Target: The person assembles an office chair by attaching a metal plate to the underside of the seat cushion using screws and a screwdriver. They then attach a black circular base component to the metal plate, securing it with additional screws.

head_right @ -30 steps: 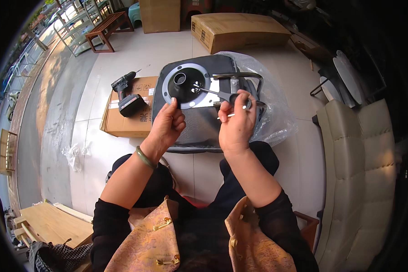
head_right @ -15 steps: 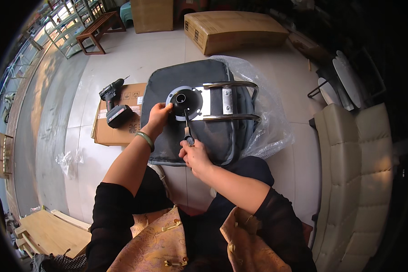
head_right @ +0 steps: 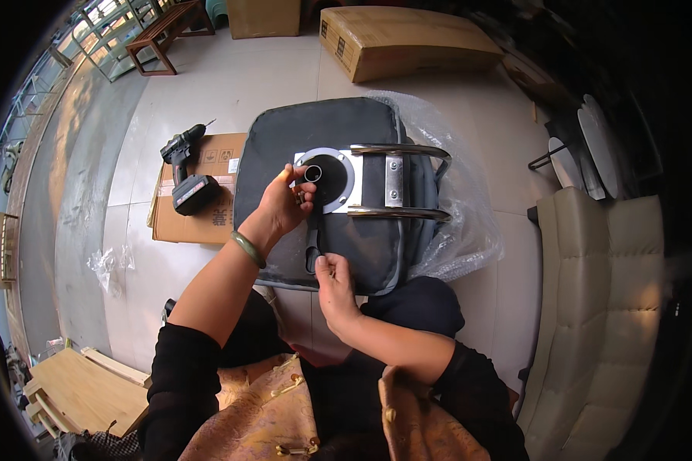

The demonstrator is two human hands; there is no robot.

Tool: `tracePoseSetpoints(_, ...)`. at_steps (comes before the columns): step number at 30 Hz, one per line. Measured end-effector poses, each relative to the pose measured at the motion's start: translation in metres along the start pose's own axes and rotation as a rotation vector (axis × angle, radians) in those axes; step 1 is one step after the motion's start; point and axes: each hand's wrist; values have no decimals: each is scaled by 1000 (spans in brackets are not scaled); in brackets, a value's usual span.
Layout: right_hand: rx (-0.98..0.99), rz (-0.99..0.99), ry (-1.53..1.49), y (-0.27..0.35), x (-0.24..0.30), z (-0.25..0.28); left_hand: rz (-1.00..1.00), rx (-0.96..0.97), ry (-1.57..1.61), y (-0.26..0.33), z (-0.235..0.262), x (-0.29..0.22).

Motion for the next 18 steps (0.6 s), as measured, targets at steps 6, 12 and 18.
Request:
tracePoseSetpoints(6,143,601,294,-39,53,16,121,183,69,-8,19,-12)
tracePoseSetpoints(12,262,861,1091,-104,81,-17,133,205,90,-16,20,-12)
tracePoseSetpoints(18,320,838,1304,-115,68,-17,140,205,72,-17,19,-11)
Point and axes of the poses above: each hand's wrist, its own y-axis away from the middle knuckle, its own z-axis out of the back of the hand, x = y × z, and after that the axes turned 6 degrees about z, right-handed
